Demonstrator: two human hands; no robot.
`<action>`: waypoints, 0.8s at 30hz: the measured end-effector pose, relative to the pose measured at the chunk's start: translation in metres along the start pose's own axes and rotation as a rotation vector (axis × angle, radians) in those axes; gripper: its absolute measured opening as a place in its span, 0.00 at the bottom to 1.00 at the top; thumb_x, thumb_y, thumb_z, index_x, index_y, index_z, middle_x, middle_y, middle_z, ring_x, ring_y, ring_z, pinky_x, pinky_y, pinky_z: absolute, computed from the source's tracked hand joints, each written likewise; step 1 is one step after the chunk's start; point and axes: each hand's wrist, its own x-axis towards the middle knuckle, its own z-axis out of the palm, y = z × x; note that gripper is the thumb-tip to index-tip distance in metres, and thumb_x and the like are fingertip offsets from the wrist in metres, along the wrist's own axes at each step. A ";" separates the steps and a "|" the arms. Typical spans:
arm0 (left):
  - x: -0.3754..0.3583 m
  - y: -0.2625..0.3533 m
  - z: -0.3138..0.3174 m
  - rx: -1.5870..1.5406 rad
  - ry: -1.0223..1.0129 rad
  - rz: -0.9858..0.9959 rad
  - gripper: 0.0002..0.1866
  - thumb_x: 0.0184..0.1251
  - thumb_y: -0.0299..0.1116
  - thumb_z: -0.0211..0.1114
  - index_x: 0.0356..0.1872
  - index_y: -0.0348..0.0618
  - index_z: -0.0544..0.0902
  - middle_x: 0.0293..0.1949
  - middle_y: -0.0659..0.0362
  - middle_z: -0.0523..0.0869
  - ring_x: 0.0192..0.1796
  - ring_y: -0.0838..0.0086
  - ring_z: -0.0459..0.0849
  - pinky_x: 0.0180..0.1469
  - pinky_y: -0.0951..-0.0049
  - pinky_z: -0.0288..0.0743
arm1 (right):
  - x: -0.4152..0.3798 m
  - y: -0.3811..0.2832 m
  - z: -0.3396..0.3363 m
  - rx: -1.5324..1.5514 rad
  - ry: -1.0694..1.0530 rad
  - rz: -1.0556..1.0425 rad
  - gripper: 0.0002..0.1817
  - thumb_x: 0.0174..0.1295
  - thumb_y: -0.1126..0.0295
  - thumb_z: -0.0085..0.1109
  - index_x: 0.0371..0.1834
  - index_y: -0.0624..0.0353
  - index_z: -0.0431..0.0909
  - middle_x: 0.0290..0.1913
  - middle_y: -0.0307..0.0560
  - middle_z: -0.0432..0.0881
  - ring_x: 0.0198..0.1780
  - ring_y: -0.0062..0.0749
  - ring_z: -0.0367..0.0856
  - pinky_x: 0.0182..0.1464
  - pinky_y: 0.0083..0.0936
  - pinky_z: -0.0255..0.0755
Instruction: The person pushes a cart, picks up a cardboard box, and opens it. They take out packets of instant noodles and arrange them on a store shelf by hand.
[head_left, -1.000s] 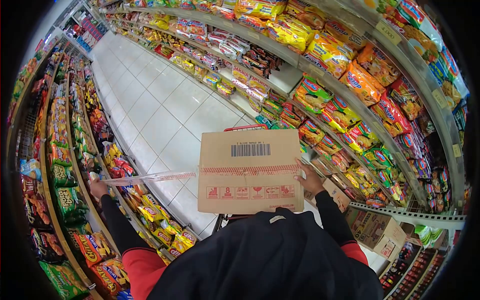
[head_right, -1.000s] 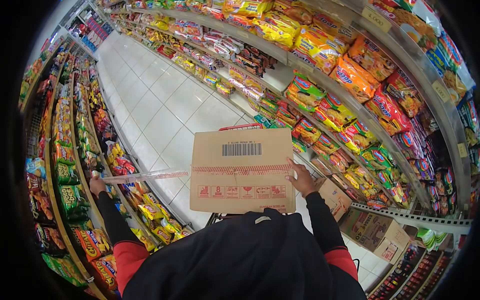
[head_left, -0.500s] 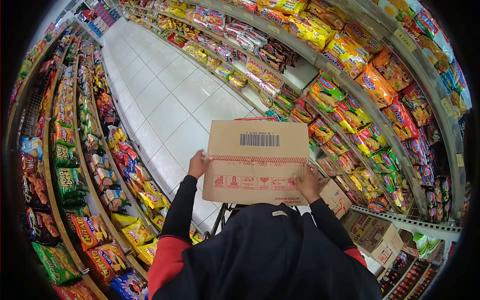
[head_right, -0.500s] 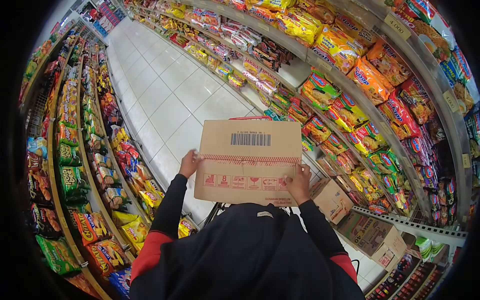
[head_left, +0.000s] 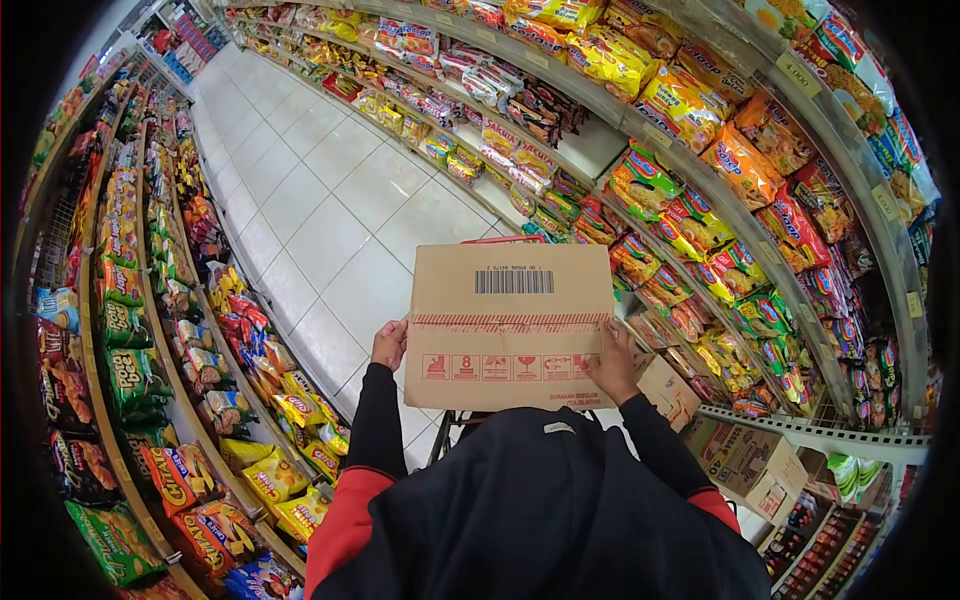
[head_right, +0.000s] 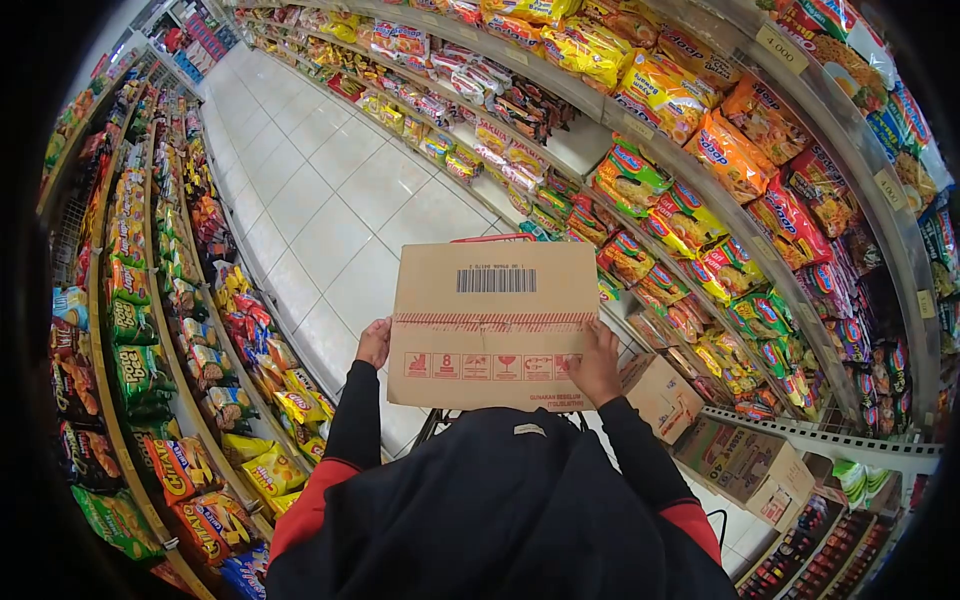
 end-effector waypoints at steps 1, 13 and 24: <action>-0.003 0.001 0.004 -0.012 0.048 -0.014 0.10 0.70 0.39 0.57 0.39 0.43 0.74 0.34 0.62 0.79 0.40 0.77 0.78 0.45 0.71 0.73 | 0.003 -0.002 -0.001 -0.043 -0.009 -0.084 0.35 0.46 0.71 0.65 0.61 0.67 0.64 0.60 0.58 0.62 0.62 0.55 0.60 0.59 0.46 0.64; -0.043 0.029 0.051 0.520 0.168 0.322 0.28 0.72 0.39 0.54 0.66 0.32 0.63 0.57 0.47 0.77 0.58 0.67 0.76 0.60 0.72 0.67 | 0.038 -0.024 -0.003 0.142 -0.084 0.342 0.41 0.49 0.54 0.68 0.63 0.64 0.61 0.57 0.62 0.67 0.62 0.52 0.60 0.61 0.50 0.61; 0.000 0.041 0.005 0.571 0.105 0.293 0.28 0.69 0.54 0.52 0.57 0.40 0.75 0.48 0.53 0.83 0.53 0.66 0.78 0.56 0.68 0.69 | 0.024 0.003 -0.083 1.561 -0.811 0.432 0.24 0.72 0.52 0.43 0.50 0.65 0.74 0.39 0.44 0.80 0.42 0.27 0.80 0.50 0.22 0.71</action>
